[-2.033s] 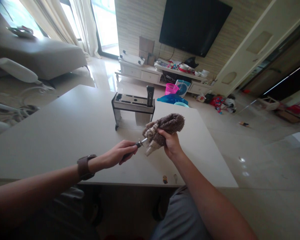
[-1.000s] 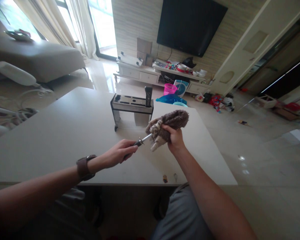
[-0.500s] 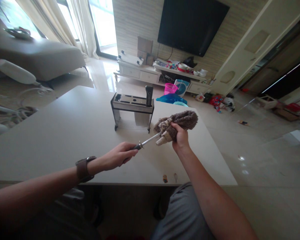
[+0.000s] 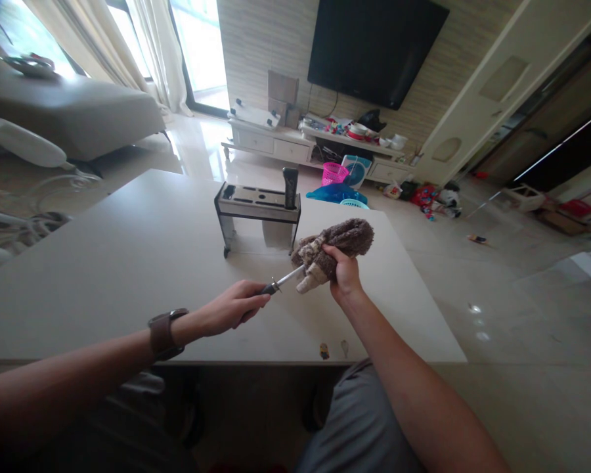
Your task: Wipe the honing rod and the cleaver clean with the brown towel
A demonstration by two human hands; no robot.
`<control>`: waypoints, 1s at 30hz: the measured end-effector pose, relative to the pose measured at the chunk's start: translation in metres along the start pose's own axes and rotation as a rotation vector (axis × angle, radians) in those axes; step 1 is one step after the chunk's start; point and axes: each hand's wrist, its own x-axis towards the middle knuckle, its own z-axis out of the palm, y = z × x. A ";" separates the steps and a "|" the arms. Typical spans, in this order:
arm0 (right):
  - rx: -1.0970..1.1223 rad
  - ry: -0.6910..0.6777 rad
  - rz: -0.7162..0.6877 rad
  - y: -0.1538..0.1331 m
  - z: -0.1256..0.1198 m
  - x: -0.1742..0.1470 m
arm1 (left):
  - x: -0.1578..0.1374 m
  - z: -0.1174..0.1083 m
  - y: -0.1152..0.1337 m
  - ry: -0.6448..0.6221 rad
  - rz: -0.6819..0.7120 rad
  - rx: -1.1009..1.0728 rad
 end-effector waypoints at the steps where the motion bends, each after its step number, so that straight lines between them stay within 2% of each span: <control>1: -0.004 0.004 0.002 0.001 0.001 -0.001 | 0.000 0.000 0.000 -0.001 -0.005 -0.004; 30: -0.057 -0.034 0.065 0.010 0.001 -0.004 | 0.000 0.001 0.003 -0.003 -0.028 -0.028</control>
